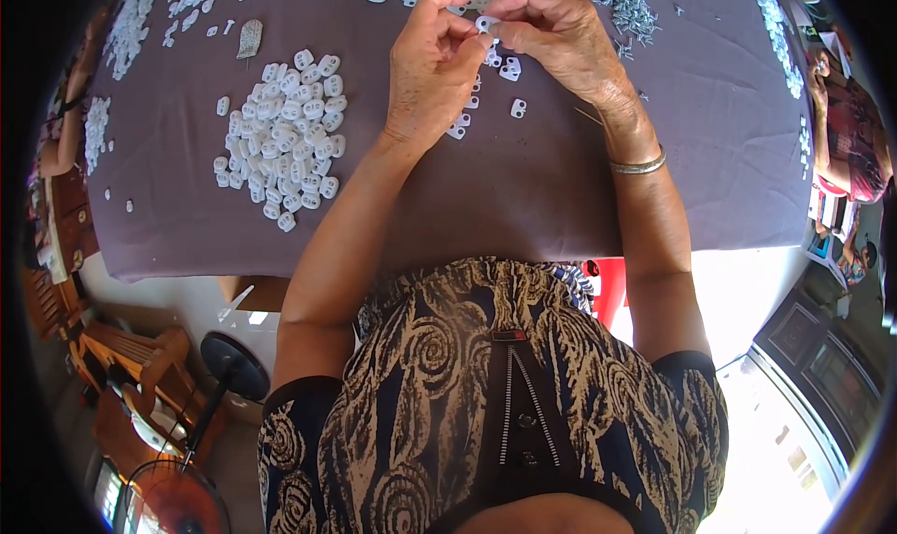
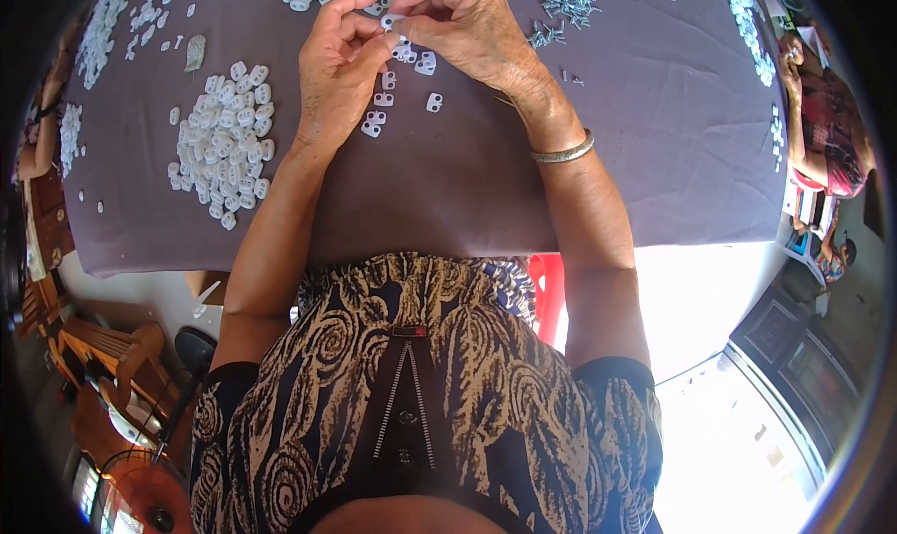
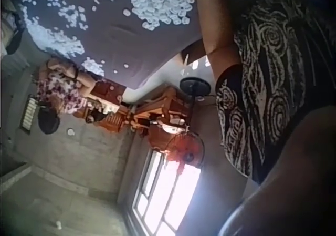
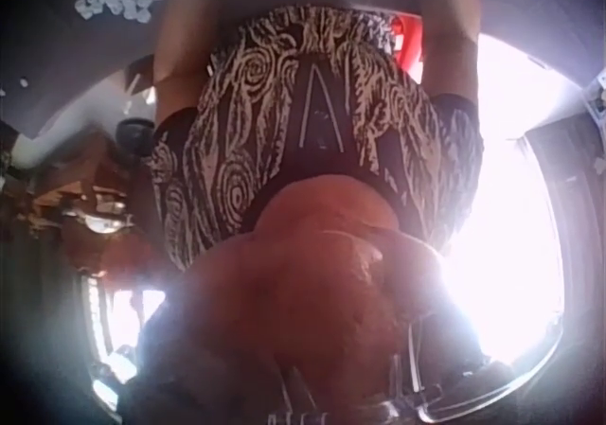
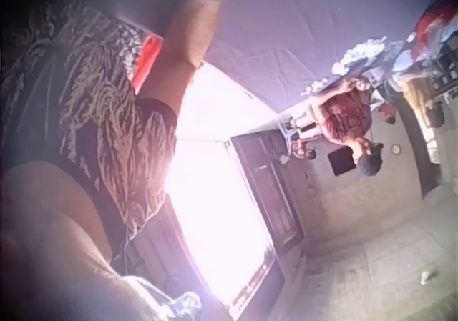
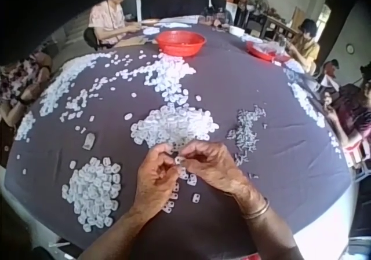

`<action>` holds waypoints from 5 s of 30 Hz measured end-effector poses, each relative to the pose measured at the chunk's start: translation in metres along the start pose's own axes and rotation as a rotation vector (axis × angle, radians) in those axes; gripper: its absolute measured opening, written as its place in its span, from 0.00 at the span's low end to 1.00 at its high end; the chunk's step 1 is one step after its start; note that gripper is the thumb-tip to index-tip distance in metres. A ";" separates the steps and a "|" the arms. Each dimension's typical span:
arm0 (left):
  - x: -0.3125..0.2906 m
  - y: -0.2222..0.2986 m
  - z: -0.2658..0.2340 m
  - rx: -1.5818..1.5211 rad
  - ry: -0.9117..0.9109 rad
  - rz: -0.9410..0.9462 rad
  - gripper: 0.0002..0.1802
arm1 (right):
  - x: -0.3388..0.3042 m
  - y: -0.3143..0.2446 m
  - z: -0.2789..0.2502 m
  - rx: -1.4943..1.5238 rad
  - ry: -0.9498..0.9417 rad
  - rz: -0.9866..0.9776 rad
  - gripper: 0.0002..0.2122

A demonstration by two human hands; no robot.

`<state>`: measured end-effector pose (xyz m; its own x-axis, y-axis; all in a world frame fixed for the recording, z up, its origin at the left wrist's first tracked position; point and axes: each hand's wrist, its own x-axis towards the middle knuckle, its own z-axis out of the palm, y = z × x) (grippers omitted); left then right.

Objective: The person assembles plastic cord lock fasteners by hand at a table, fitting the plastic components together and placing the assembled pieces into piles on the table.

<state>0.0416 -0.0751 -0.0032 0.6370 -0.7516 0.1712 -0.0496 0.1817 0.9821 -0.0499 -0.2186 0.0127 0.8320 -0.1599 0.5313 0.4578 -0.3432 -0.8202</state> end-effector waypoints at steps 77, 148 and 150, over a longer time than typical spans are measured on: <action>0.001 0.005 -0.010 -0.232 -0.069 -0.101 0.16 | -0.007 -0.013 0.024 -0.783 -0.117 0.134 0.14; 0.004 0.001 -0.020 0.084 -0.020 0.136 0.11 | -0.001 -0.016 0.010 -0.198 0.156 0.382 0.07; 0.004 0.002 -0.019 0.104 -0.019 0.164 0.13 | 0.000 -0.019 0.009 -0.135 0.177 0.453 0.07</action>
<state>0.0583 -0.0654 -0.0017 0.5994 -0.7290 0.3305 -0.2318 0.2371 0.9434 -0.0559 -0.2041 0.0260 0.8663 -0.4713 0.1655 0.0082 -0.3179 -0.9481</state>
